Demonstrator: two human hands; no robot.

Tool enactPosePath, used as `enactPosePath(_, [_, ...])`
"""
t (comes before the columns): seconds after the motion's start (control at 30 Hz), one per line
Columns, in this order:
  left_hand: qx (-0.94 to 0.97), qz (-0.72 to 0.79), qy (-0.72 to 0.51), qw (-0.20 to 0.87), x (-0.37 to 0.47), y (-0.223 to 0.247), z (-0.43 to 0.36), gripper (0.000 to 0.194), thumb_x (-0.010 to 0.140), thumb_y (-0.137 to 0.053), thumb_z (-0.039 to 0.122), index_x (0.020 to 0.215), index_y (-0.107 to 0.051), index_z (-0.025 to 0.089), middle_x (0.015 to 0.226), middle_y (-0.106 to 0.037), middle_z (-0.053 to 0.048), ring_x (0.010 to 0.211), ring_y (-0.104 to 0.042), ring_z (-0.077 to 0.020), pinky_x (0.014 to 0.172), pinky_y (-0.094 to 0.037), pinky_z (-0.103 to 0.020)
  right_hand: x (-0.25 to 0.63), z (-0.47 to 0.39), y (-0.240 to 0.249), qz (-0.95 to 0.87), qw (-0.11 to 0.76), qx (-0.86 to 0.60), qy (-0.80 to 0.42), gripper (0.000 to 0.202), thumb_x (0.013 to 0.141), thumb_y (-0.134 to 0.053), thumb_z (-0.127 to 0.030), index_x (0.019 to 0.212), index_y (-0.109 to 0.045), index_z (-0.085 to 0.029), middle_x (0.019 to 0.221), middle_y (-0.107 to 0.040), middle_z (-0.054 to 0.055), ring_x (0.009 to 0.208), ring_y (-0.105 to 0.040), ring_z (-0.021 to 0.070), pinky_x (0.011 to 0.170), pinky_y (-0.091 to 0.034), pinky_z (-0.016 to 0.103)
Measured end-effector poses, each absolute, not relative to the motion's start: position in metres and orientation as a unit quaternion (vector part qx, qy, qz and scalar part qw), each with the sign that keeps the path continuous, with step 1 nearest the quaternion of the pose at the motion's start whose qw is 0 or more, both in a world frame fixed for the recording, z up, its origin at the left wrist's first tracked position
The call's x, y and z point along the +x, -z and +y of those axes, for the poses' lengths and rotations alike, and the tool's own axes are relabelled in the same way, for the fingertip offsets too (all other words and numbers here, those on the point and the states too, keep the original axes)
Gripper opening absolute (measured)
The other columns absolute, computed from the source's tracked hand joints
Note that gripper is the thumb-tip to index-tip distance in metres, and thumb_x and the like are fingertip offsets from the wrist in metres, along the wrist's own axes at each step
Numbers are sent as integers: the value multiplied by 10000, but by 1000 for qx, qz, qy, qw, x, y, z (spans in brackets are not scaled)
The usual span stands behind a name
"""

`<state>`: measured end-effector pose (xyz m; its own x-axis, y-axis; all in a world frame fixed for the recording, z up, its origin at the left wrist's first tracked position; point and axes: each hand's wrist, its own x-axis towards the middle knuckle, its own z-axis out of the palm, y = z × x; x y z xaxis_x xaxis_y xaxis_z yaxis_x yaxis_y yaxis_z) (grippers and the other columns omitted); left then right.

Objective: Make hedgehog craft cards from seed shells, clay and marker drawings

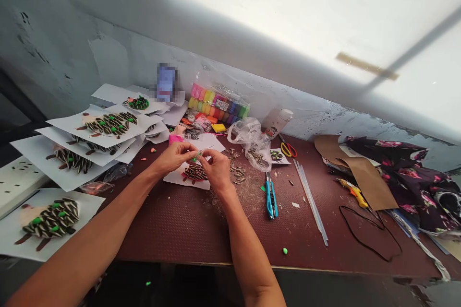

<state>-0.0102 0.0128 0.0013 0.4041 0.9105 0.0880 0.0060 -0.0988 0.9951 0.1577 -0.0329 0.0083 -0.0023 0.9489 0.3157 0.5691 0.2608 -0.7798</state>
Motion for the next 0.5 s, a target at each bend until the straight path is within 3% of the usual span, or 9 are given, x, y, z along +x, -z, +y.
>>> enactPosePath(0.33, [625,365,-386,572,-6,0,9,350,708,-739,498,735,-686,153,706,-686,-31,633,-615,-159,599,-508,-263,153,-36,-5,-715,330,-616,-31,100,860,-641,-253,787,-697,-215,748,-710,13,627,-592,144,630,-385,244])
enactPosePath(0.5, [619,359,-424,556,-5,1,9,363,682,-779,504,730,-691,156,708,-694,-41,658,-635,-170,623,-525,-275,152,-38,-4,-726,334,-601,-12,124,888,-615,-213,882,-737,-232,823,-745,20,656,-617,149,659,-413,249])
